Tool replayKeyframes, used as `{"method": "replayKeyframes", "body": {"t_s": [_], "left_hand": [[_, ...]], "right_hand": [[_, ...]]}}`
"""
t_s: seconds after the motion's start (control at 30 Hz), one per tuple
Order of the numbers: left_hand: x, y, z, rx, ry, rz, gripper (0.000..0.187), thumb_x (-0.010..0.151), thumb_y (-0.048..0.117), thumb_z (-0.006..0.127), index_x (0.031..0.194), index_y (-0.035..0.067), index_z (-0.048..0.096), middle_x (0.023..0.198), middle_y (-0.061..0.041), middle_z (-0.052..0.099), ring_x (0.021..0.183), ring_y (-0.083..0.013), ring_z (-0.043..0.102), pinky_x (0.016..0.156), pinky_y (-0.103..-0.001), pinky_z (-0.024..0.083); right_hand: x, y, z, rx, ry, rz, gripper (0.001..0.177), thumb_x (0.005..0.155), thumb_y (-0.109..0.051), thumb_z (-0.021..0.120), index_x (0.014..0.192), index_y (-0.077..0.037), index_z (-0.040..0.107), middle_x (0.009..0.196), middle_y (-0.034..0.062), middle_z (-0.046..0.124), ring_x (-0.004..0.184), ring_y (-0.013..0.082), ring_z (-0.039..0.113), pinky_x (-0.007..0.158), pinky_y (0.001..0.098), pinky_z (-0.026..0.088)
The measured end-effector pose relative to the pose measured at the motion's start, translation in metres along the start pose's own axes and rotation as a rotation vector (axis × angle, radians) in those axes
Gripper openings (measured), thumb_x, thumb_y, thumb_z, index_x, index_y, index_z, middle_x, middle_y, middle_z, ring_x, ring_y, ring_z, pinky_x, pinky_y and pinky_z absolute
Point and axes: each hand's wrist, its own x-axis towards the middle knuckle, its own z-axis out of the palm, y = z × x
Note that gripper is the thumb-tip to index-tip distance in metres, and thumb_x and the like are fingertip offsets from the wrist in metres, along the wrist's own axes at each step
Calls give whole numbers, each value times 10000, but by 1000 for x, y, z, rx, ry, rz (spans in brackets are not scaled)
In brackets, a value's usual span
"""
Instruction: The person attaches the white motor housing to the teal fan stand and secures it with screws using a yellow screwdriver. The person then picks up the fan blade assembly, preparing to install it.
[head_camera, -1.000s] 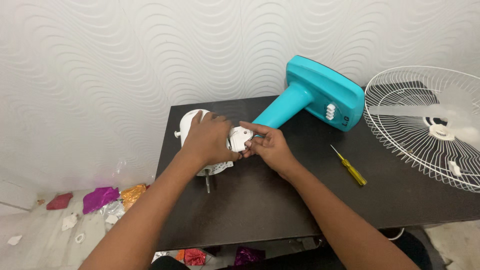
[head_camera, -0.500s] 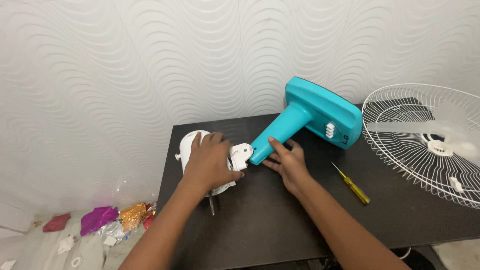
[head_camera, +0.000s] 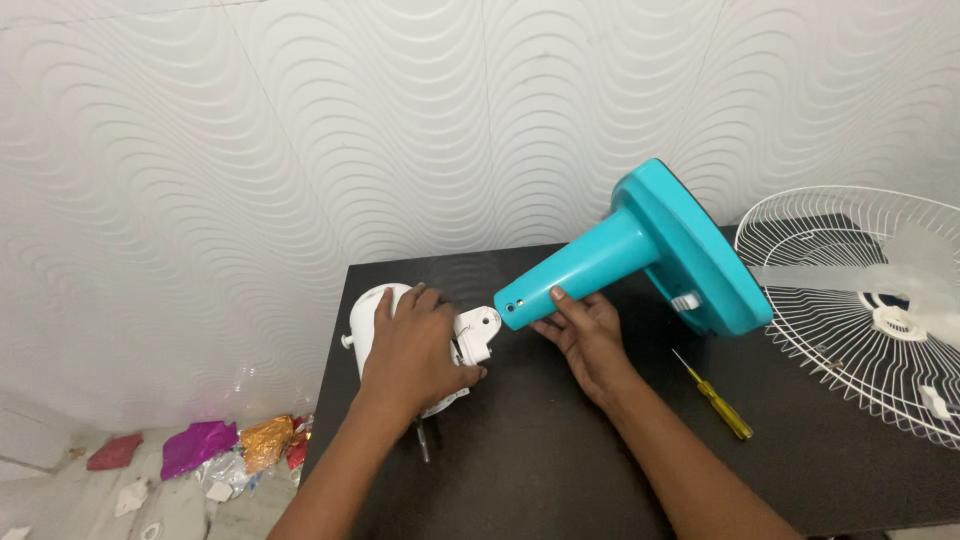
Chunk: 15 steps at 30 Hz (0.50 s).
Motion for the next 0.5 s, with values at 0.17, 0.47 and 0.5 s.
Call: {"method": "replayKeyframes", "body": {"t_s": [0.17,0.47,0.5], "left_hand": [[-3,0,-5,-43,31,7,645,599,422,922,1071,44,699,1211,-141,640,1378,-350,442,1213,-588,175],[-3,0,-5,-96,58,-3,713,581,399,933,1164,61,698,1217,-146,651,1355,-356,447,1204,-590,157],[-5,-1,-5,-113,94,11,737,573,393,934,1181,53,694,1228,-149,649,1342,-358,454,1195,-593,163]], "right_hand": [[3,6,-9,80,-82,-77,291,1014,-241,675,1204,-42,581,1075,90,671,1024,214,685,972,483,575],[-5,-2,2,48,-49,-36,293,965,-248,665,1174,-57,588,1093,98,716,1047,219,713,972,485,580],[-6,-3,4,42,-51,-25,301,958,-253,665,1173,-56,588,1099,103,717,1054,222,717,974,485,583]]}}
